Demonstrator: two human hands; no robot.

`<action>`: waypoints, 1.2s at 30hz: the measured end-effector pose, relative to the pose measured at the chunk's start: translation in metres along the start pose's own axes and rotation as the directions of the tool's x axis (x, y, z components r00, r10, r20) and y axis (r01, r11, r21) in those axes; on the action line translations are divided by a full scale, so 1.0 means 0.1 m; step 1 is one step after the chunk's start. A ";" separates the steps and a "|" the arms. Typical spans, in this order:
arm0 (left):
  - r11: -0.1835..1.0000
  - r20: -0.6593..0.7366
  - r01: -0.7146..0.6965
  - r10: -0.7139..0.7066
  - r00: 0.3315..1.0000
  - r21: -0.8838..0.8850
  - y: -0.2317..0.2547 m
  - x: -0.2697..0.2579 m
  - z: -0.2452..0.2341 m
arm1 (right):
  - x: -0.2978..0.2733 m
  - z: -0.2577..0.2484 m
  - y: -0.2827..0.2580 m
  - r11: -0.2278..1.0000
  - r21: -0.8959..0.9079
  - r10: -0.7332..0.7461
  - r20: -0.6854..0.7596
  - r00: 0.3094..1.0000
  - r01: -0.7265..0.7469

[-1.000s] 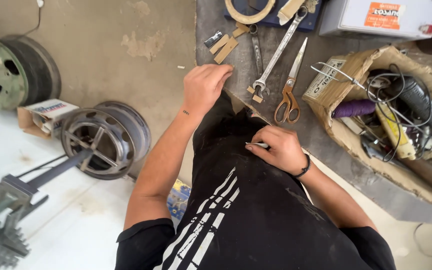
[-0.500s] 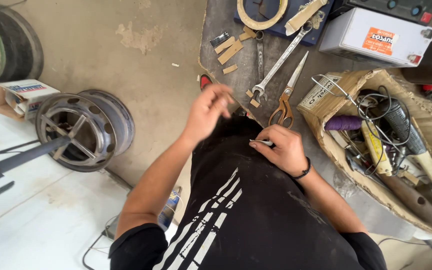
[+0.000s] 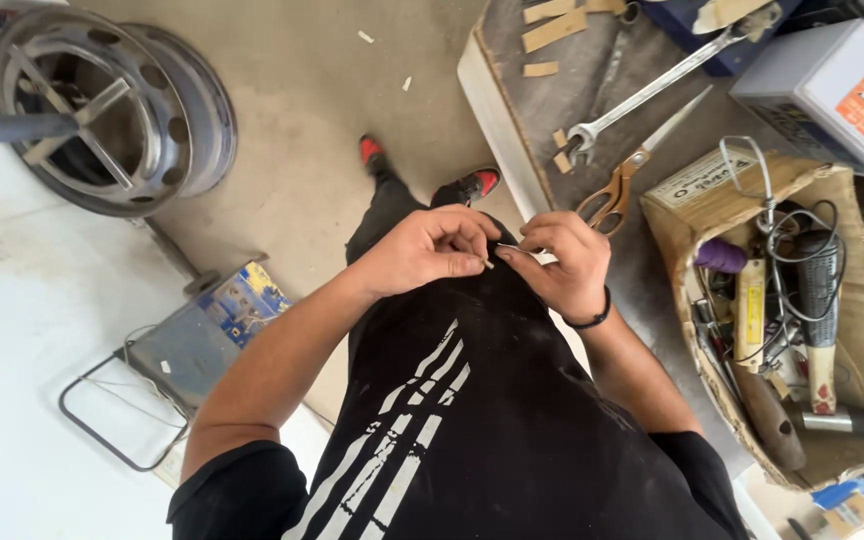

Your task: Applying masking tape to the slots of a metal motor stator

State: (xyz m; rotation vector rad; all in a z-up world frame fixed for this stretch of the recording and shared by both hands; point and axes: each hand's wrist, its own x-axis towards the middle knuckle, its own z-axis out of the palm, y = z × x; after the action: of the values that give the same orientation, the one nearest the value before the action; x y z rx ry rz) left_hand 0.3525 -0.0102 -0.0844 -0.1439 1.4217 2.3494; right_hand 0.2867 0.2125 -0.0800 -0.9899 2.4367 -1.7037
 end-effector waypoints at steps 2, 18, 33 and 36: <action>1.000 0.023 0.002 -0.002 1.000 -0.008 0.10 -0.17 -0.05 | -0.01 0.17 -0.03 0.999 -0.019 -0.033 0.024 0.999 0.034; 0.971 -0.380 -0.172 0.099 0.920 -0.165 -0.32 -2.75 -1.63 | 0.03 2.84 -1.20 0.908 0.397 -0.111 0.537 0.836 -0.135; 0.896 -0.863 -0.339 0.396 0.314 0.288 -0.46 -5.07 -2.48 | 0.16 5.40 -2.39 0.828 0.455 -0.363 0.880 0.306 -0.328; 0.877 -0.847 -0.104 0.480 0.229 0.469 -0.19 -5.33 -2.53 | 0.27 5.77 -2.45 0.769 0.134 -0.146 0.989 0.033 -0.625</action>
State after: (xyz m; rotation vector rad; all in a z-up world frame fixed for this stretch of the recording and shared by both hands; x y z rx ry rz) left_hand 0.8215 -0.3685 -0.0708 -1.6036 2.5480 2.2427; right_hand 0.5859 -0.3380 -0.0992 -0.9542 0.9106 -0.8166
